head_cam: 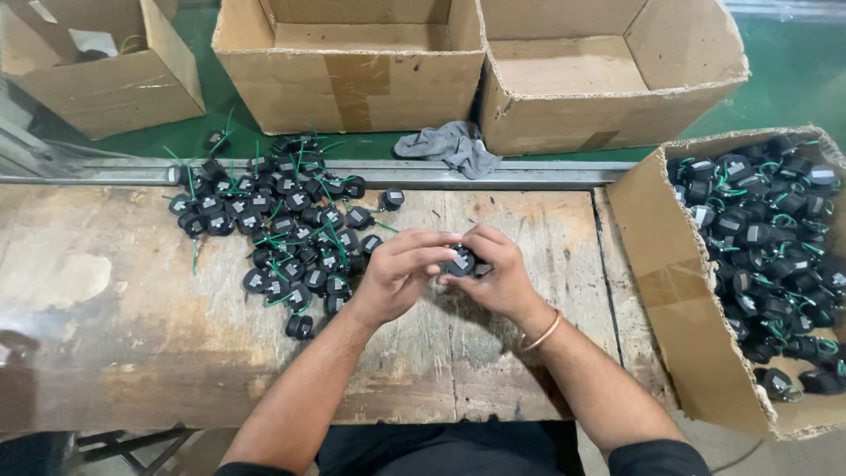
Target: The person picks up black electrical plug components with green wires from a workbench, folds and tucks each wire against the component body by hand, and places the finished component into a cardboard box beside the bench, repeating this for many components one at a time.
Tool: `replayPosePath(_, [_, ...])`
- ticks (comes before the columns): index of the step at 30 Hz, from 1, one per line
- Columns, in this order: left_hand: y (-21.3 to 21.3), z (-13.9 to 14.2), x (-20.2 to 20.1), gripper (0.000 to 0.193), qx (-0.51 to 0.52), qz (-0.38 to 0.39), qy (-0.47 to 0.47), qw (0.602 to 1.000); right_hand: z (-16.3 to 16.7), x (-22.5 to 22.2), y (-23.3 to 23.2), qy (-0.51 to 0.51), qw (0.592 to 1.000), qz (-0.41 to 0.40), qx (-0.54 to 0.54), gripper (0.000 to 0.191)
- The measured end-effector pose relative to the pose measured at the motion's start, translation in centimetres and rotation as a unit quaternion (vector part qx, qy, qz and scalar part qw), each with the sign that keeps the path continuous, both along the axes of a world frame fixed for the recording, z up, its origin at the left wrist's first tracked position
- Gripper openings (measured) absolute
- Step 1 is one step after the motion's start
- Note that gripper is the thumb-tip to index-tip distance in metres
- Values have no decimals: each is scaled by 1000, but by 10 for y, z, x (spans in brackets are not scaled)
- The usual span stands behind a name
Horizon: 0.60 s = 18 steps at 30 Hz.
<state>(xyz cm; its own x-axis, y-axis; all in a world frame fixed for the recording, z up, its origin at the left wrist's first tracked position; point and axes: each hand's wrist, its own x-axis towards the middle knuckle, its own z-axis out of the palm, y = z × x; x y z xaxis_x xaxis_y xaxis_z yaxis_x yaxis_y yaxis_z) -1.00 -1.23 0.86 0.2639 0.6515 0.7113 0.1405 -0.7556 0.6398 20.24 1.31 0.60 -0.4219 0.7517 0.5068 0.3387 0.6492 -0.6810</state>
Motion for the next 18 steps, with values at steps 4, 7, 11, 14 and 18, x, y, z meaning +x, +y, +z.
replayPosePath(4, [5, -7, 5, 27, -12, 13, -13, 1000, -2, -2, 0, -12, 996, -59, 61, 39])
replayPosePath(7, [7, -19, 12, 27, -117, 19, -90, 989, -4, -6, -5, -29, 995, -39, 83, 39])
replayPosePath(11, [8, -31, 15, 25, -184, 24, -158, 970, -4, -10, -8, -28, 997, -5, 69, 39])
replayPosePath(14, [9, -29, 11, 25, -102, 57, -92, 989, -5, -9, -7, 5, 999, 6, 46, 37])
replayPosePath(18, [13, -20, 4, 17, -67, 111, 15, 991, -10, 2, 1, 42, 995, -37, 88, 42])
